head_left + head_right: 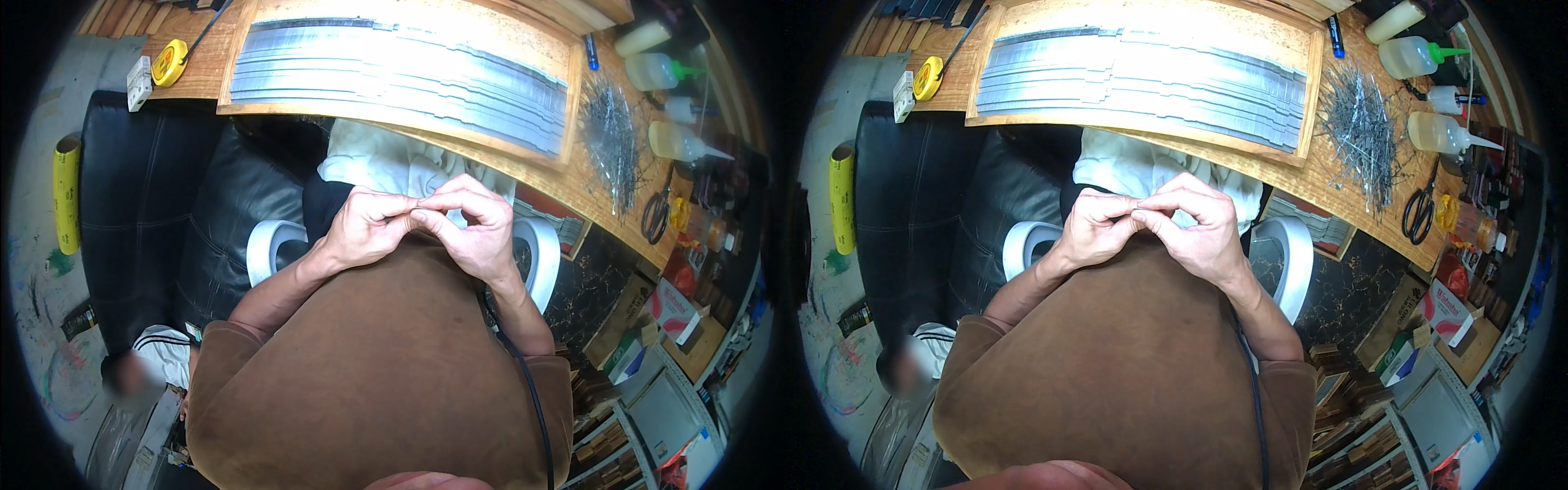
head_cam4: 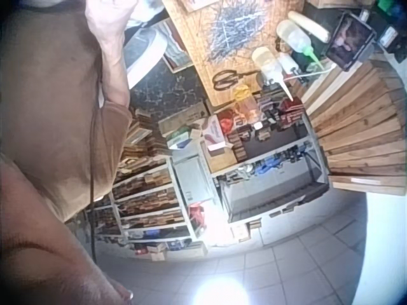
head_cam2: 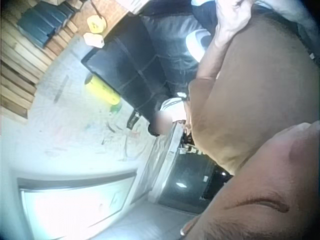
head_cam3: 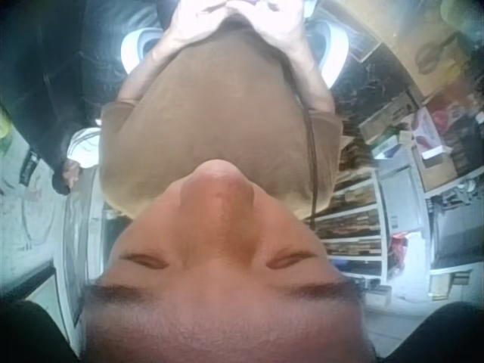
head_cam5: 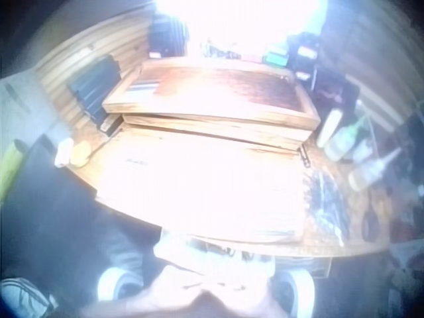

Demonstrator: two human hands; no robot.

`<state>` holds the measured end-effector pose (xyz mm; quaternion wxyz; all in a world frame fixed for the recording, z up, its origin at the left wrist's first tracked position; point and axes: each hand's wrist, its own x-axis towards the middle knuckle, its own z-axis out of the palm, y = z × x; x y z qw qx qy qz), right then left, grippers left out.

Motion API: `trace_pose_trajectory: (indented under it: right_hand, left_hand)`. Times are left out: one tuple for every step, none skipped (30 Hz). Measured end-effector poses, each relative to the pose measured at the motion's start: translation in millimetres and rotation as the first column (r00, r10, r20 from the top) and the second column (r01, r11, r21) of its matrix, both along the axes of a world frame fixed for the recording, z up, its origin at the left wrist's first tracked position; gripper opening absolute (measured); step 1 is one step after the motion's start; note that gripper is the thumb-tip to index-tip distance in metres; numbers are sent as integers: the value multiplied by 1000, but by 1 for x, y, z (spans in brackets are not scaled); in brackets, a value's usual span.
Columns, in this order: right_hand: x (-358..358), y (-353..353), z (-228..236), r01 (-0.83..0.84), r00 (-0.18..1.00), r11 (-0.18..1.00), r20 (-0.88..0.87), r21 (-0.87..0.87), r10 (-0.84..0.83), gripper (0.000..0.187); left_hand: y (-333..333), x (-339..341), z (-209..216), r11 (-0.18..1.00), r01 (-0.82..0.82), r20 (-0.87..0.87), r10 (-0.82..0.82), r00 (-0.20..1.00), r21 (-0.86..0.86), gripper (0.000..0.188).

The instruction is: The person repeatedly picks up small metal strips from a wooden tray and joins them together by hand. They handle each strip individually, aligning and pressing them to form a connected assembly on the workbench.

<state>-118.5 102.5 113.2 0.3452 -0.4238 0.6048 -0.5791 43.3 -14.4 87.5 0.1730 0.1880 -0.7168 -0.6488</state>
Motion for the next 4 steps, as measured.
trace_pose_trajectory:
  right_hand:
    - [-1,0,-1,-9,1000,1000,-5,3,9,17]
    - [-2,1,-1,-18,1000,1000,-10,5,18,19]
    - [-2,2,-2,-25,1000,1000,-15,8,25,20]
    - [0,0,-1,1,1000,1000,4,3,-1,15]
  left_hand:
    - [0,0,-1,1000,-1,-4,1,1000,-2,19]
    - [0,1,-2,1000,-3,-7,3,1000,-4,20]
    - [0,1,-2,1000,0,4,0,1000,3,20]
    - [0,1,0,1000,4,15,-4,1000,10,19]
